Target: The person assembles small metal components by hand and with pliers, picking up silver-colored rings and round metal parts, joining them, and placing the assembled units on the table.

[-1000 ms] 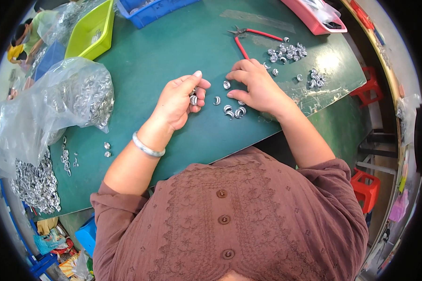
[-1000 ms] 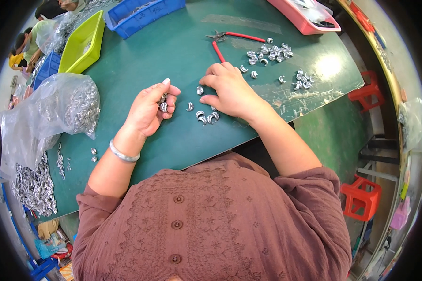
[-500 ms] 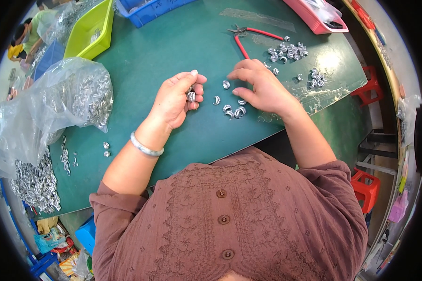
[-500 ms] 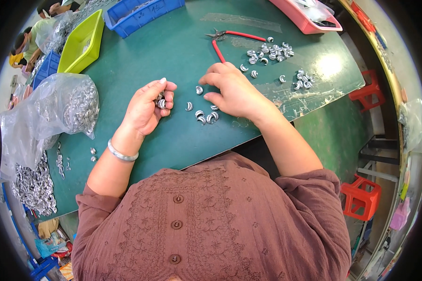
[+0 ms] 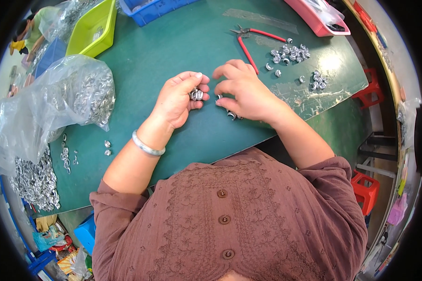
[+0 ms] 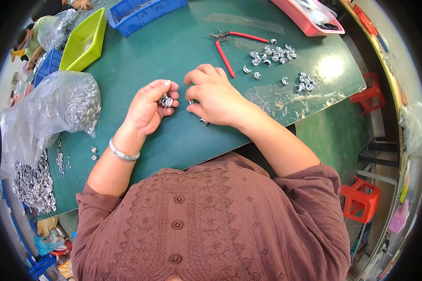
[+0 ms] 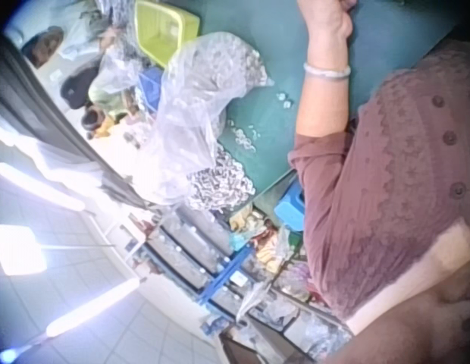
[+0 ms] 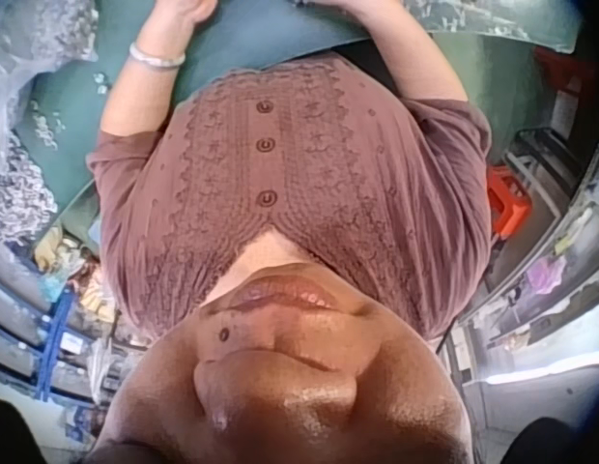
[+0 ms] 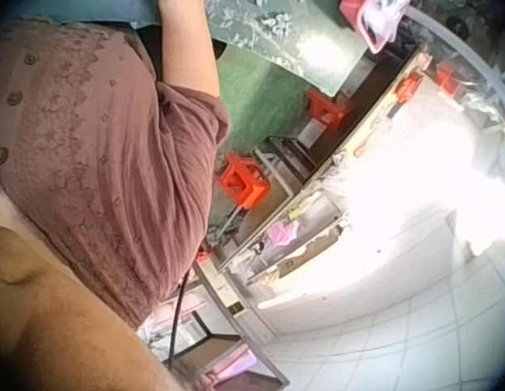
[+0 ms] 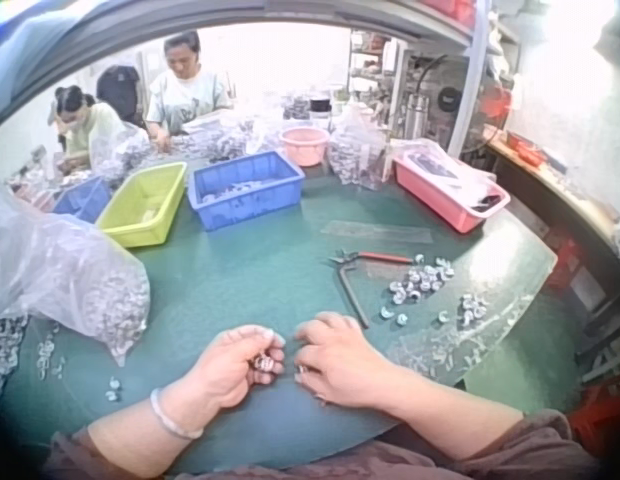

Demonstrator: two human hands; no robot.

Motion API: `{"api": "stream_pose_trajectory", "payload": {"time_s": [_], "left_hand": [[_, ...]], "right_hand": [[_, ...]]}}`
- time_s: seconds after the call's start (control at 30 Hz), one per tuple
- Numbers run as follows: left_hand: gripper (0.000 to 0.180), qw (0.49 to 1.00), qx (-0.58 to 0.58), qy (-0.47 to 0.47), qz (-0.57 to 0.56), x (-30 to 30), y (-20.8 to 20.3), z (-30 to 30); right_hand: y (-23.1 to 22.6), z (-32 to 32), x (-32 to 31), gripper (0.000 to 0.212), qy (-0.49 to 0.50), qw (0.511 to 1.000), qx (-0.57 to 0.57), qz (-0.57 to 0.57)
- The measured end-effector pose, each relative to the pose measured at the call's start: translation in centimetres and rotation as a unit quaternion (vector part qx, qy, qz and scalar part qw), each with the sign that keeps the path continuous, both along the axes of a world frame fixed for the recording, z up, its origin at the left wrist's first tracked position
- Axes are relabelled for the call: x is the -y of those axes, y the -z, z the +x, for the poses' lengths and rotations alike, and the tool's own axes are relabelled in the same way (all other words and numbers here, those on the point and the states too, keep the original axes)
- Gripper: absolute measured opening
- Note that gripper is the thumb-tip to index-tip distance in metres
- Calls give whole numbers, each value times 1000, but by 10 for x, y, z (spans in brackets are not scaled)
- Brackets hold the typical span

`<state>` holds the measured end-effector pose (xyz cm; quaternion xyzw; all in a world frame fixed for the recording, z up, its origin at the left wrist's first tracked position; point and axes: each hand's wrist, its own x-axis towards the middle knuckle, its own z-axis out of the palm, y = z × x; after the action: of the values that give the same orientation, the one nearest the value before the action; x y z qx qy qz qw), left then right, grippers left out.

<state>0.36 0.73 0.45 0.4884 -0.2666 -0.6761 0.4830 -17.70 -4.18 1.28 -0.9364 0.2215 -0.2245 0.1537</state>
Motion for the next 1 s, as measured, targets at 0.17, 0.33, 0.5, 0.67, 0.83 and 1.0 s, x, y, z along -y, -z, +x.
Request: {"api": "stream_pose_trajectory", "payload": {"time_s": [0.17, 0.33, 0.5, 0.67, 0.83, 1.0], "left_hand": [[17, 1000, -9, 22, -1, -1, -1, 1], [17, 996, -39, 79, -25, -7, -10, -7], [19, 992, -53, 107, -46, -11, -14, -8], [19, 992, -70, 98, -43, -12, -16, -10], [19, 993, -63, 89, -50, -13, -19, -11], [15, 994, -29, 74, -81, -13, -16, -11]], "right_hand": [[-12, -5, 4, 17, 26, 951, 171, 258], [-11, -8, -1, 19, -7, 791, 312, 526], [-12, -7, -2, 19, -31, 768, 330, 548], [-9, -6, -3, 20, -25, 766, 334, 548], [-10, -7, -4, 21, -10, 769, 323, 552], [-12, -6, -4, 21, 9, 778, 298, 553]]}}
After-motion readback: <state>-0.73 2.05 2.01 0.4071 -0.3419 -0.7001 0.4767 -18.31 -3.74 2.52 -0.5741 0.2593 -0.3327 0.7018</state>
